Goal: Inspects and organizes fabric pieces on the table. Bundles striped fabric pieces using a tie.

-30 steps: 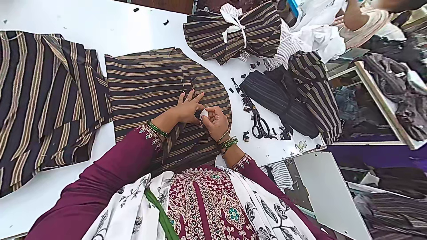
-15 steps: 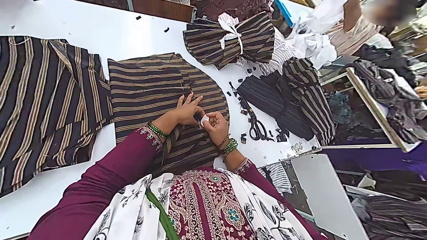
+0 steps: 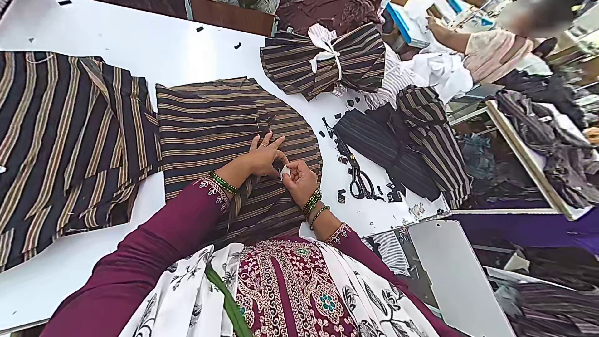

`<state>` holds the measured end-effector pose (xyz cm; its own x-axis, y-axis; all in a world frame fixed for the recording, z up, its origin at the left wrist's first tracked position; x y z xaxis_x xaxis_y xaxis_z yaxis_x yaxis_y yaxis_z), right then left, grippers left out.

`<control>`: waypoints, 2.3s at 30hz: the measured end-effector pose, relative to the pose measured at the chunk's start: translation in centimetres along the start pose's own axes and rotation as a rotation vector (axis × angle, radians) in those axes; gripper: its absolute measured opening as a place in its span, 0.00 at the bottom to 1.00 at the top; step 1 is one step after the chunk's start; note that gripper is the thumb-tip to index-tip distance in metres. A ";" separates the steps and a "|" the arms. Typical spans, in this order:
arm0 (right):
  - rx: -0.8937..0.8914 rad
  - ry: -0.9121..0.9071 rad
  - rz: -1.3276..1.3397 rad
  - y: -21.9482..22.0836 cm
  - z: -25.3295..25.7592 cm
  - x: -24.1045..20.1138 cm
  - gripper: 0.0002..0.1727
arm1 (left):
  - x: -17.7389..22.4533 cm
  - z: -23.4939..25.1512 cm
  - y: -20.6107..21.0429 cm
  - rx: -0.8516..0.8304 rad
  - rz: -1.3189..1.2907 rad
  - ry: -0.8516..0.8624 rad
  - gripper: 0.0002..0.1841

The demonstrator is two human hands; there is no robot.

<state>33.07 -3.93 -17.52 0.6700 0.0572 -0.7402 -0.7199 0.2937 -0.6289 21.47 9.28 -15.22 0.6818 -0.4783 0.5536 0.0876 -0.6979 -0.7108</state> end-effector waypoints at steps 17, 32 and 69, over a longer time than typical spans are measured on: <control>-0.079 0.079 0.068 -0.5 1.4 0.0 0.11 | -0.4 0.2 0.3 0.020 -0.011 0.012 0.22; 0.049 0.307 -0.283 -12.4 -2.2 4.1 0.17 | -1.0 -6.3 5.0 0.116 0.168 0.070 0.35; -0.566 0.573 0.475 -7.8 -10.9 -3.1 0.44 | -2.1 -6.1 5.8 0.176 0.166 0.164 0.42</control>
<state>34.63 -16.78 -12.92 0.1998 -0.4712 -0.8591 -0.9774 -0.1571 -0.1411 16.08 3.00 -17.85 0.5722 -0.6680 0.4757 0.1189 -0.5064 -0.8541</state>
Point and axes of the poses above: each hand's wrist, its own z-axis towards the middle knuckle, its own y-axis out of the palm, x = y × z, the point moved 1 cm from there along z, towards the middle knuckle, and after that the axes turned 10 degrees about -y, right-handed, at the moved point
